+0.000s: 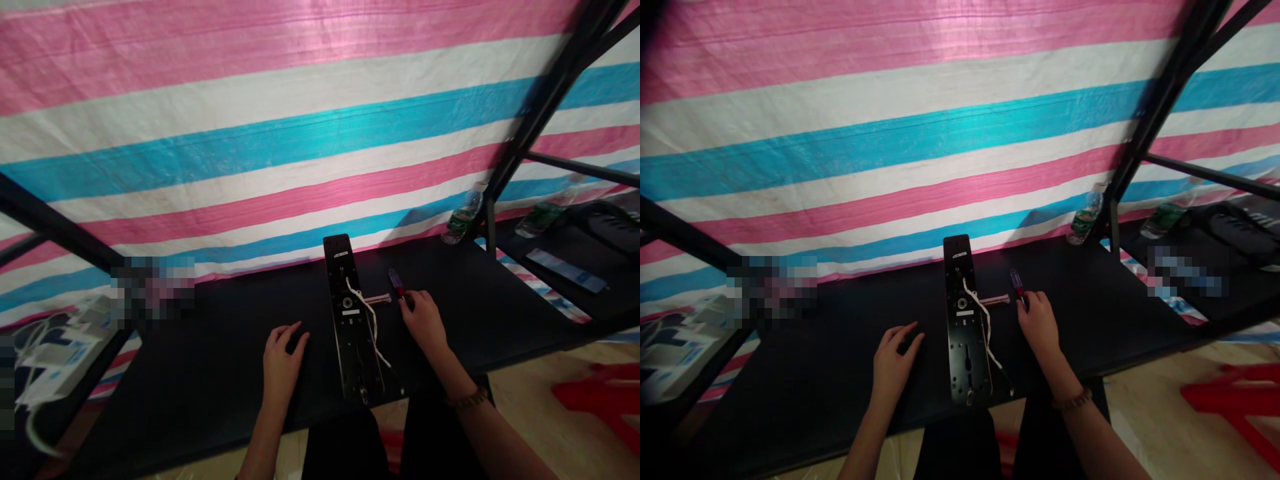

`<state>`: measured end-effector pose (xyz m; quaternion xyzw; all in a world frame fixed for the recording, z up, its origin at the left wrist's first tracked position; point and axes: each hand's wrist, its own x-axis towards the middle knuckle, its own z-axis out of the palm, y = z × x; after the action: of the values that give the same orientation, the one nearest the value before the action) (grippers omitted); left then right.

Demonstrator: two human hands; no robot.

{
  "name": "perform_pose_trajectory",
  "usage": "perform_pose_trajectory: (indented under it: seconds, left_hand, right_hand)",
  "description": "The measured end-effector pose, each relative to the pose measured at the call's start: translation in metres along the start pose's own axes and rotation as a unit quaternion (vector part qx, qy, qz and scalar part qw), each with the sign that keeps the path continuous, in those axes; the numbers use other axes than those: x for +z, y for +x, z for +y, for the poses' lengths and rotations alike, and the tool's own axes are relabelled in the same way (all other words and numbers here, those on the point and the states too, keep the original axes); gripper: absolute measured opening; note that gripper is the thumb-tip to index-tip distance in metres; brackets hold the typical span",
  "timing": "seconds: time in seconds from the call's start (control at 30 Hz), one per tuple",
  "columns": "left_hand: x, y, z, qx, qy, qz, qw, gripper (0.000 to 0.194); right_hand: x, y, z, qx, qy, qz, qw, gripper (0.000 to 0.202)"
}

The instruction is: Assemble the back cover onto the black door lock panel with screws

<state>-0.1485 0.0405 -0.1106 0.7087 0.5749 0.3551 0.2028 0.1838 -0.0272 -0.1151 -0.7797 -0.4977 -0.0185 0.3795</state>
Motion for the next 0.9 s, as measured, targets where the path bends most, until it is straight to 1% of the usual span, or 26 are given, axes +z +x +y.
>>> perform_pose_trajectory:
  seconds: [0.07, 0.1, 0.17, 0.2, 0.23, 0.27, 0.33, 0.4, 0.43, 0.5, 0.57, 0.63, 0.73, 0.83, 0.9]
  left_hand:
    - [0.005, -0.016, 0.015, -0.006, -0.034, 0.015, 0.999, 0.04]
    - [0.009, -0.025, 0.024, 0.001, -0.052, 0.015, 0.999, 0.04]
    - [0.021, -0.046, 0.043, 0.021, -0.088, -0.008, 0.996, 0.039]
    - [0.028, -0.057, 0.051, 0.029, -0.105, -0.026, 0.994, 0.04]
    - [0.035, -0.066, 0.057, 0.031, -0.117, -0.038, 0.992, 0.043]
    - [0.041, -0.075, 0.062, 0.027, -0.122, -0.041, 0.991, 0.045]
    - [0.051, -0.088, 0.064, 0.01, -0.123, -0.04, 0.992, 0.049]
    - [0.057, -0.094, 0.061, 0.002, -0.125, -0.048, 0.991, 0.049]
    - [0.058, -0.095, 0.059, 0.003, -0.129, -0.055, 0.99, 0.049]
    - [0.057, -0.095, 0.057, 0.009, -0.142, -0.062, 0.988, 0.049]
    - [0.056, -0.095, 0.057, 0.009, -0.161, -0.053, 0.985, 0.05]
    - [0.055, -0.096, 0.057, 0.011, -0.185, -0.044, 0.982, 0.05]
    - [0.055, -0.098, 0.056, 0.019, -0.209, -0.034, 0.977, 0.052]
    - [0.058, -0.1, 0.052, 0.025, -0.197, -0.032, 0.98, 0.052]
    - [0.059, -0.1, 0.052, 0.029, -0.17, -0.037, 0.984, 0.049]
  right_hand:
    - [-0.001, 0.012, -0.024, -0.035, 0.07, 0.028, 0.997, 0.031]
    - [0.001, 0.019, -0.038, -0.063, 0.113, 0.03, 0.991, 0.033]
    - [0.011, 0.037, -0.067, -0.137, 0.181, -0.022, 0.974, 0.04]
    - [0.018, 0.046, -0.079, -0.179, 0.198, -0.049, 0.963, 0.045]
    - [0.027, 0.056, -0.089, -0.204, 0.207, -0.063, 0.955, 0.045]
    - [0.037, 0.064, -0.096, -0.216, 0.215, -0.073, 0.95, 0.041]
    - [0.054, 0.078, -0.102, -0.225, 0.238, -0.088, 0.941, 0.026]
    - [0.065, 0.085, -0.1, -0.231, 0.262, -0.084, 0.933, 0.017]
    - [0.068, 0.087, -0.099, -0.236, 0.273, -0.076, 0.929, 0.016]
    - [0.066, 0.086, -0.099, -0.249, 0.29, -0.055, 0.922, 0.017]
    - [0.056, 0.084, -0.104, -0.265, 0.304, -0.033, 0.915, 0.018]
    - [0.038, 0.081, -0.114, -0.286, 0.324, -0.014, 0.902, 0.019]
    - [0.0, 0.078, -0.133, -0.336, 0.349, 0.009, 0.875, 0.021]
    - [-0.041, 0.073, -0.148, -0.378, 0.332, 0.041, 0.863, 0.022]
    - [-0.066, 0.065, -0.153, -0.403, 0.316, 0.076, 0.856, 0.021]
